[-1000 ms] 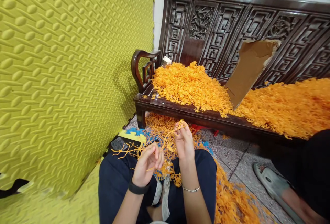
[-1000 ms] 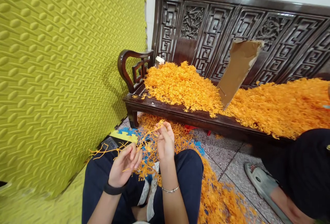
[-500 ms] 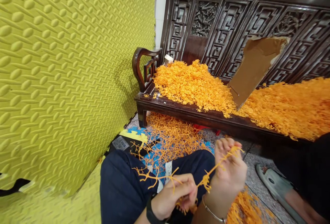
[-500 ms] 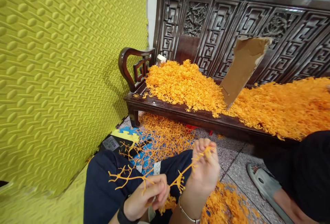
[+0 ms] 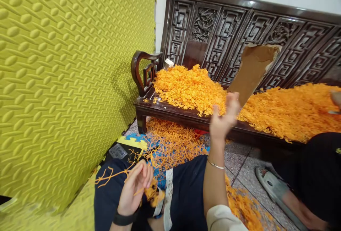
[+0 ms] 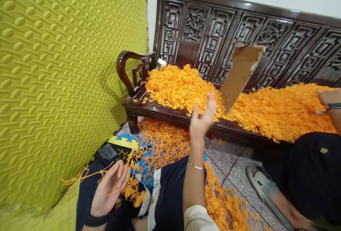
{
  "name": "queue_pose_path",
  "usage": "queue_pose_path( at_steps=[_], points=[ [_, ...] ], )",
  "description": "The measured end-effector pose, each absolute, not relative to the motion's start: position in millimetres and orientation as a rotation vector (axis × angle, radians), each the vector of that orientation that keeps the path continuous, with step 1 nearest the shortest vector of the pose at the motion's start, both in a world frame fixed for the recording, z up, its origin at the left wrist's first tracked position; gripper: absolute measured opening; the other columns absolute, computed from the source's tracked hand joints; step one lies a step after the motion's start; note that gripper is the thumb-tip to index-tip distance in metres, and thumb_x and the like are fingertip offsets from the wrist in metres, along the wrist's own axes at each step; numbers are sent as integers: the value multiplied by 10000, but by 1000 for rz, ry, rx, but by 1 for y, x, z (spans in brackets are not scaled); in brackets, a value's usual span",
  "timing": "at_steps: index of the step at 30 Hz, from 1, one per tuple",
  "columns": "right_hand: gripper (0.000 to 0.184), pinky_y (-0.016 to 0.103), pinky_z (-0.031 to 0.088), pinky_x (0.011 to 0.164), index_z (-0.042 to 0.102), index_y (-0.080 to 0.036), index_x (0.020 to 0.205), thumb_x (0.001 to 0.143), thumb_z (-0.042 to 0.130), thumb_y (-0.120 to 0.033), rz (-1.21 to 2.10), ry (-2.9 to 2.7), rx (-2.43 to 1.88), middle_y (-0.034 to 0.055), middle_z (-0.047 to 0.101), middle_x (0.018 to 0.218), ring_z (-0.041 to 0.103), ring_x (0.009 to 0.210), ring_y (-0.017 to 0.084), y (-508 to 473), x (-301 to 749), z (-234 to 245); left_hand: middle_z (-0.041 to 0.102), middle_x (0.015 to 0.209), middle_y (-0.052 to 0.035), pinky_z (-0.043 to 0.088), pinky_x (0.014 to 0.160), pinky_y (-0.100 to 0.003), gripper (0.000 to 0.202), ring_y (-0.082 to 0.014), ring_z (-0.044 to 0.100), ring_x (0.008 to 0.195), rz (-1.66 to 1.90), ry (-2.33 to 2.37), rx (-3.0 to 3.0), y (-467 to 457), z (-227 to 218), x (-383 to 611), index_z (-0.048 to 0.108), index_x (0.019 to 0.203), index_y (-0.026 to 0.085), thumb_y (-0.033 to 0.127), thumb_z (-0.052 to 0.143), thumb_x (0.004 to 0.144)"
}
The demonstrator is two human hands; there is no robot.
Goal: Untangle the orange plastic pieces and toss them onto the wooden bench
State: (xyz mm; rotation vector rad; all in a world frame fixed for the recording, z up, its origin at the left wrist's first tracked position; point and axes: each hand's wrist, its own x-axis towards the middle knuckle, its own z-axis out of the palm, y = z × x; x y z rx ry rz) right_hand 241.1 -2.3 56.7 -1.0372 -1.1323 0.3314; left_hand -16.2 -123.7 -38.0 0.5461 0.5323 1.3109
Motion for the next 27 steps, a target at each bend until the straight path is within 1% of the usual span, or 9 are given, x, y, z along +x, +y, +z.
queue_pose_path(
  at_steps=[3, 4, 6, 8, 10, 13, 16, 20, 27],
  points=[
    [435, 536, 30, 1106, 636, -235, 1092, 664, 713, -215, 495, -1341, -1287, 48, 625, 1136, 456, 1203, 248, 27, 219, 21, 406, 459, 45, 320, 488, -221, 314, -99, 394, 460, 1336, 453, 580, -113, -24, -11, 460, 599, 176, 354, 596, 818],
    [445, 552, 37, 1101, 641, -251, 1095, 658, 723, -229, 618, -1404, -1311, 40, 642, 1117, 489, 1175, 251, 25, 214, 7, 402, 462, 45, 325, 495, -224, 314, -101, 400, 465, 1341, 429, 591, -110, -19, -9, 454, 600, 176, 355, 588, 822],
    [394, 534, 188, 1085, 662, -259, 1071, 682, 719, -291, 866, -1489, -1251, 44, 663, 1090, 553, 1100, 251, 7, 203, -16, 394, 465, 44, 328, 502, -227, 319, -102, 403, 470, 1346, 392, 605, -104, -11, -7, 441, 595, 177, 348, 573, 829],
    [324, 460, 351, 1020, 682, -247, 1044, 743, 676, -367, 1042, -1534, -1129, 56, 668, 1083, 585, 1055, 245, -20, 189, -29, 385, 462, 45, 323, 500, -228, 319, -102, 402, 470, 1346, 368, 610, -98, -4, -4, 433, 590, 177, 340, 566, 831],
    [304, 399, 415, 969, 694, -234, 1025, 830, 572, -433, 1135, -1526, -1008, 62, 679, 1046, 603, 1023, 230, -45, 175, -28, 383, 458, 45, 317, 496, -227, 318, -104, 403, 473, 1351, 355, 612, -93, 2, -2, 433, 587, 178, 336, 559, 832],
    [377, 357, 434, 939, 702, -224, 1008, 890, 454, -483, 1135, -1455, -897, 66, 682, 1014, 600, 1025, 219, -68, 156, -16, 394, 453, 44, 311, 501, -228, 316, -104, 407, 473, 1363, 354, 634, -90, 6, 2, 441, 585, 176, 335, 557, 831],
    [301, 320, 462, 861, 696, -227, 992, 840, 562, -448, 1177, -1396, -911, 51, 685, 972, 618, 936, 201, -75, 143, -6, 422, 453, 40, 321, 521, -237, 309, -106, 421, 473, 1363, 389, 673, -92, 3, 7, 457, 587, 174, 336, 562, 828],
    [175, 219, 453, 636, 661, -204, 825, 739, 698, -352, 1416, -1152, -887, -5, 633, 749, 577, 677, 119, -73, 134, -7, 451, 465, 32, 337, 541, -248, 315, -115, 442, 487, 1373, 468, 717, -96, -4, 11, 469, 587, 173, 340, 553, 840],
    [249, 193, 440, 650, 614, -199, 803, 621, 777, -251, 1313, -761, -793, -9, 582, 820, 527, 689, 87, -68, 145, -13, 462, 456, 26, 331, 522, -248, 308, -118, 445, 474, 1308, 477, 744, -102, -11, 17, 493, 588, 167, 339, 563, 833]
  ],
)
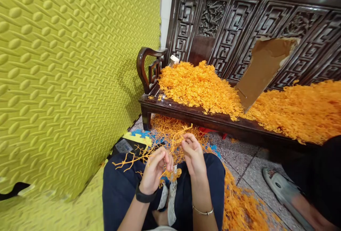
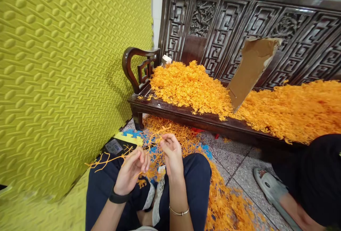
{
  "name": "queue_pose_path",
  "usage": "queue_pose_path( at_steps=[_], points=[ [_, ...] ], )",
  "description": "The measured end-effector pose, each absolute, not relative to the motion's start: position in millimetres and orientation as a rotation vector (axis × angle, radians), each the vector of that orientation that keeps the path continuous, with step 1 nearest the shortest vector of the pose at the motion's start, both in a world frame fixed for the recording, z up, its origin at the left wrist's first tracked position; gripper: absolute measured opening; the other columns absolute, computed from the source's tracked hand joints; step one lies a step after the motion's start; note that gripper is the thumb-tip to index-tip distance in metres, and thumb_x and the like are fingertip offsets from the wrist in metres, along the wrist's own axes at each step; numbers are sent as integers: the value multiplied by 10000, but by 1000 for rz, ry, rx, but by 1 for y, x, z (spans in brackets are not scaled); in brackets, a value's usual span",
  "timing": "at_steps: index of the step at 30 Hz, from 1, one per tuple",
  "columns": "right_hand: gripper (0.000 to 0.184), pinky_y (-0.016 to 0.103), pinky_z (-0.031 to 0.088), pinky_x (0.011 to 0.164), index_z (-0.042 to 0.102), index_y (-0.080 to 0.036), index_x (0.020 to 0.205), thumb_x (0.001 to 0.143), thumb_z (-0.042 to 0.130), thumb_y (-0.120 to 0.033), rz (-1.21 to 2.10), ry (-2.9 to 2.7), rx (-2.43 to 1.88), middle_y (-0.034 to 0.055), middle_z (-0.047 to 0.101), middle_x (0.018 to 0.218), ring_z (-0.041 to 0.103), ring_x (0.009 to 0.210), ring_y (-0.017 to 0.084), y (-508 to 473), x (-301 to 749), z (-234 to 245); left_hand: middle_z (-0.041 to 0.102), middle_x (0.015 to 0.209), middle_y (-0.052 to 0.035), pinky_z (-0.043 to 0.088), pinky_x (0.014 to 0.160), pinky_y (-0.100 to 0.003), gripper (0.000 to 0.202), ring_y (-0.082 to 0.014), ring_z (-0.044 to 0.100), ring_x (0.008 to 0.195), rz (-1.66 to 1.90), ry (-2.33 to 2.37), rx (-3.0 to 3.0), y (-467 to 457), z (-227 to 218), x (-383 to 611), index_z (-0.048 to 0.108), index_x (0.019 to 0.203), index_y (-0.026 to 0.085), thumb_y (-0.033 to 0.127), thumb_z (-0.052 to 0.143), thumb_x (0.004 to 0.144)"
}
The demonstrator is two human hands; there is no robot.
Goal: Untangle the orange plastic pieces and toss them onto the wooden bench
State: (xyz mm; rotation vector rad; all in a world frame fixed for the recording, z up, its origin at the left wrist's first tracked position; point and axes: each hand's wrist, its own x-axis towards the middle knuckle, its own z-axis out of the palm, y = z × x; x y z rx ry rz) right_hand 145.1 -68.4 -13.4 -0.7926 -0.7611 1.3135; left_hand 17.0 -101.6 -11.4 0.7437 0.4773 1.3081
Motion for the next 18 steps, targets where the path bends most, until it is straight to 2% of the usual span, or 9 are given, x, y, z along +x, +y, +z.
queue_pose_path(
  at_steps=[4, 8, 11, 15, 18],
  points=[
    [222, 206, 427, 622, 634, -189, 766, 588, 759, -234, 1108, -590, -796, 2, 587, 792, 522, 678, 95, -65, 158, -16, 452, 476, 32, 290, 494, -236, 311, -96, 404, 449, 1237, 520, 728, -108, -17, 30, 487, 593, 164, 361, 578, 816],
    [198, 205, 436, 668, 630, -183, 700, 544, 751, -173, 873, -462, -807, -10, 600, 768, 546, 712, 90, -66, 174, -21, 400, 490, 49, 194, 453, -234, 328, -56, 295, 410, 1097, 614, 735, -118, -23, 51, 488, 582, 152, 373, 592, 801],
    [179, 215, 445, 683, 623, -178, 697, 562, 737, -148, 751, -464, -814, -8, 612, 770, 565, 726, 94, -73, 187, -18, 373, 466, 59, 161, 436, -239, 337, -55, 252, 395, 1078, 542, 670, -124, -24, 65, 468, 582, 166, 403, 588, 789],
    [159, 240, 453, 689, 611, -174, 722, 625, 709, -95, 486, -546, -793, 7, 614, 811, 581, 758, 109, -93, 198, -2, 374, 437, 56, 136, 412, -243, 370, -52, 246, 368, 1004, 503, 719, -133, -19, 74, 464, 578, 172, 461, 586, 774],
    [164, 254, 456, 696, 602, -174, 734, 653, 670, -49, 323, -598, -750, 6, 598, 801, 580, 752, 112, -110, 197, 13, 396, 444, 44, 164, 406, -235, 411, -54, 284, 376, 910, 482, 837, -141, -7, 76, 484, 577, 167, 519, 591, 761]
  ],
)
